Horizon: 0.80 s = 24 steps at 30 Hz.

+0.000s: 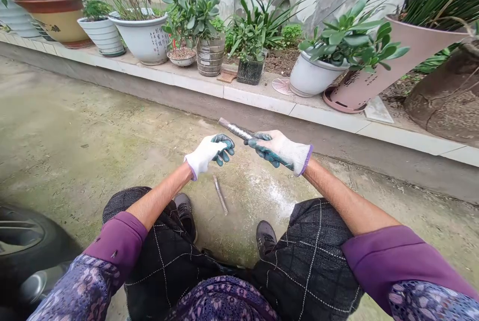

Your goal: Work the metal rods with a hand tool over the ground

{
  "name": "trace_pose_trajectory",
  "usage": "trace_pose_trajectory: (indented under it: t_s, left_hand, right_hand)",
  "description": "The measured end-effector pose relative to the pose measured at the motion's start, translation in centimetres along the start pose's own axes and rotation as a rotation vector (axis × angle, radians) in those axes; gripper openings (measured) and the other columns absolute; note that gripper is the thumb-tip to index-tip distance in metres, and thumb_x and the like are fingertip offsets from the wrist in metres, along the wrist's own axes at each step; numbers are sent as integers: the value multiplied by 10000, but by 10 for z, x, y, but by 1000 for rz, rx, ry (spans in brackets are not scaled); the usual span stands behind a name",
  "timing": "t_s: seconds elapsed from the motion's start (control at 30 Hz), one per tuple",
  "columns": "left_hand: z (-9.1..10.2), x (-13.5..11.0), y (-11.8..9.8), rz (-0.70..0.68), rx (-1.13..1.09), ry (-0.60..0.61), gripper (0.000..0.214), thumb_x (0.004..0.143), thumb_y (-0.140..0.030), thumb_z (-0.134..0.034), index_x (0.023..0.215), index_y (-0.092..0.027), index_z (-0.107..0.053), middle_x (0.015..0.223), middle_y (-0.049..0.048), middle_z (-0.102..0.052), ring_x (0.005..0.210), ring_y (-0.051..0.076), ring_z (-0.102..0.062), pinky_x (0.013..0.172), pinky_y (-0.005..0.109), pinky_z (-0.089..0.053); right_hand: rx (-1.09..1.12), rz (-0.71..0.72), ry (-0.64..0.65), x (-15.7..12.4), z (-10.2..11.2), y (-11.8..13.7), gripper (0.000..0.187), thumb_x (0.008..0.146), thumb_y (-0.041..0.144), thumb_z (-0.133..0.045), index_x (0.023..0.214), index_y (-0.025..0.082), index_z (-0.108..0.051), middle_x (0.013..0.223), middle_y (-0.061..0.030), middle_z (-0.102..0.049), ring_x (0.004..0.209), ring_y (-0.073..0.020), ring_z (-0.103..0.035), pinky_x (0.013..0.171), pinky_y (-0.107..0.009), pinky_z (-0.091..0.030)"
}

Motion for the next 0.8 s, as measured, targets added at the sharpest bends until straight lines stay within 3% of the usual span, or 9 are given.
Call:
trace_pose_trajectory:
  t_s: [0.1,0.27,0.4,0.6,0.7,0.8]
  left_hand:
    - [-6,-8,-3,3,17,39,91,817,-142,-539,876,-139,-609,603,-25,-585,420,65,-506,392,174,-386]
    - [-11,-18,-9,-34,36,91,125,816,-167,-543,902,-137,-629,556,-47,-546,379,56,-440,347,173,-318]
    - [-6,-14,-5,-50,22,73,132,809,-159,-531,899,-136,-625,555,-50,-544,362,56,-430,336,182,-310]
    - [1,-6,2,-44,43,29,139,807,-183,-536,908,-141,-621,573,-46,-543,383,52,-429,359,174,-315]
    - [2,-10,-1,-53,122,79,140,795,-200,-536,889,-146,-626,583,-44,-538,398,54,-430,375,174,-321]
    - [-6,-20,0,-48,288,256,121,740,-172,-583,836,-151,-652,581,-40,-557,444,68,-454,428,182,-350]
  right_hand:
    - [-141,-6,-102,5,6,-5,292,827,435,-624,986,191,-638,587,47,-444,393,-63,-332,315,-202,-285]
    - [-432,51,-193,14,6,-3,239,850,414,-591,904,183,-624,595,33,-480,427,-63,-380,350,-190,-301]
    - [-384,81,-229,12,5,2,239,846,399,-601,928,177,-639,590,37,-475,418,-57,-372,343,-185,-293]
    - [10,59,5,-3,1,1,389,804,430,-656,1076,151,-651,586,59,-441,366,-40,-326,289,-179,-293]
    - [-10,70,183,-11,-4,-1,482,779,488,-674,1116,145,-652,577,63,-451,364,-45,-340,291,-182,-314]
    - [-174,-2,422,-21,-11,-14,475,760,518,-674,1061,151,-679,563,58,-465,374,-55,-366,304,-187,-309]
Point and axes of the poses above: each hand's wrist, its own x-axis towards the middle knuckle, its own z-axis out of the back of the hand, y = z × x, the point moved 4 cm from there along x, towards the middle knuckle
